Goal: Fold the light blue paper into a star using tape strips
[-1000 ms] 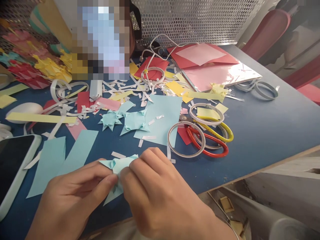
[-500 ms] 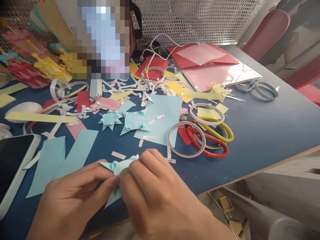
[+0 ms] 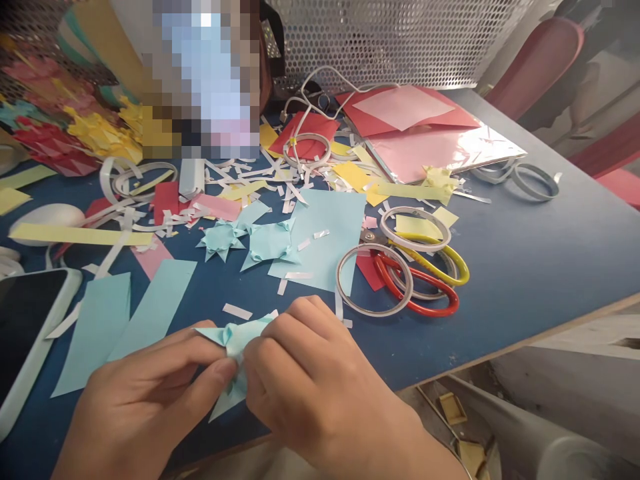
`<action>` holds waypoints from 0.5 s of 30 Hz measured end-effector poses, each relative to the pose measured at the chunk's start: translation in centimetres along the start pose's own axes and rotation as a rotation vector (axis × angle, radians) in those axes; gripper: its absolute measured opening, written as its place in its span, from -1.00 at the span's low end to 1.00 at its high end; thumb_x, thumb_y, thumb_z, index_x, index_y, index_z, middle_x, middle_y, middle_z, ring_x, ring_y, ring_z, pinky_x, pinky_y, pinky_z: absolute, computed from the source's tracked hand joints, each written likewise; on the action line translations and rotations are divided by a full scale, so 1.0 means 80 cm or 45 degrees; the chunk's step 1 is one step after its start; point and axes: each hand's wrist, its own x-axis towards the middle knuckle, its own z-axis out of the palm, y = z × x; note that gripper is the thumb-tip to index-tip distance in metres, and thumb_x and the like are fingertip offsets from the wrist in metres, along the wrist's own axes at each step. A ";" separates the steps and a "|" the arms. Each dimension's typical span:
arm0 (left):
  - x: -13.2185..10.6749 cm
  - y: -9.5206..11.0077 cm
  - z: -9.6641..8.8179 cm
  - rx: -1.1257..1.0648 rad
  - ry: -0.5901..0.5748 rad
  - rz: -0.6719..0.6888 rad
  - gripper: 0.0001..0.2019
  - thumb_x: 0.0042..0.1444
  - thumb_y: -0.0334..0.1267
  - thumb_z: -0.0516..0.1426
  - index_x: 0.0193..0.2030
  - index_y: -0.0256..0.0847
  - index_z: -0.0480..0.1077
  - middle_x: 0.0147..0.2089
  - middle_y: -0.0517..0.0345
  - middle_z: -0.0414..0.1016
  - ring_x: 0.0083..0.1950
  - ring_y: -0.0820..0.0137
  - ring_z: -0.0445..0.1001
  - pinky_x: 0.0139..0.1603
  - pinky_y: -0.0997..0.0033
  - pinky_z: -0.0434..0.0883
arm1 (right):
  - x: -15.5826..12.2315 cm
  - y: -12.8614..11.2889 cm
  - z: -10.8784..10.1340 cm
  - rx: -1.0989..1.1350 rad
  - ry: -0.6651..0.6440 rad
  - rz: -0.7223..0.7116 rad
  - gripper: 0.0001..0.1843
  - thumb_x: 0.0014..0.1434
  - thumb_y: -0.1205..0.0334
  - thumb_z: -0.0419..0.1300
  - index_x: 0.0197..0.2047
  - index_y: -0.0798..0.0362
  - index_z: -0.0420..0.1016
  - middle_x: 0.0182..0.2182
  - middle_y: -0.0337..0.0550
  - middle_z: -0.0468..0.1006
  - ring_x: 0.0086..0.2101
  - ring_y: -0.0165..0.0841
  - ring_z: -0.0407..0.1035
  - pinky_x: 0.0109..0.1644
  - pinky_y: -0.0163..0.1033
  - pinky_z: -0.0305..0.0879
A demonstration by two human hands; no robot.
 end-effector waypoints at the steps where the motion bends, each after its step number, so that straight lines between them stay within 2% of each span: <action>1: 0.000 0.001 0.000 -0.017 -0.005 -0.017 -0.75 0.02 -0.22 0.13 -0.66 -0.09 0.35 -0.62 0.41 0.26 -0.58 0.55 0.12 -0.38 0.61 0.30 | 0.000 0.000 -0.001 0.022 -0.006 0.014 -0.81 0.15 0.58 0.14 -0.45 0.25 0.49 -0.56 -0.10 0.43 -0.48 -0.40 0.10 -0.41 -0.21 0.19; 4: 0.000 0.003 -0.002 -0.079 -0.078 -0.083 -0.72 0.04 -0.17 0.15 -0.65 -0.12 0.36 -0.60 0.37 0.24 -0.57 0.55 0.15 -0.52 0.60 0.20 | -0.002 0.001 -0.006 0.120 -0.051 0.026 -0.84 0.18 0.57 0.11 -0.33 0.24 0.50 -0.48 -0.11 0.44 -0.44 -0.39 0.16 -0.38 -0.23 0.22; 8: 0.000 0.000 -0.006 -0.240 -0.200 -0.140 -0.71 0.06 -0.16 0.18 -0.65 -0.13 0.39 -0.60 0.34 0.22 -0.56 0.55 0.14 -0.60 0.58 0.10 | -0.006 0.004 -0.010 0.292 -0.086 0.026 -0.76 0.19 0.58 0.11 -0.15 0.18 0.52 -0.39 -0.13 0.43 -0.40 -0.39 0.18 -0.32 -0.22 0.23; 15: 0.002 -0.007 -0.010 -0.546 -0.376 -0.258 -0.76 0.04 -0.27 0.19 -0.64 -0.12 0.43 -0.59 0.34 0.24 -0.52 0.54 0.20 -0.50 0.60 0.20 | -0.004 0.008 -0.013 0.506 -0.075 0.076 -0.74 0.16 0.60 0.10 -0.27 0.15 0.56 -0.40 -0.17 0.37 -0.41 -0.44 0.18 -0.31 -0.26 0.22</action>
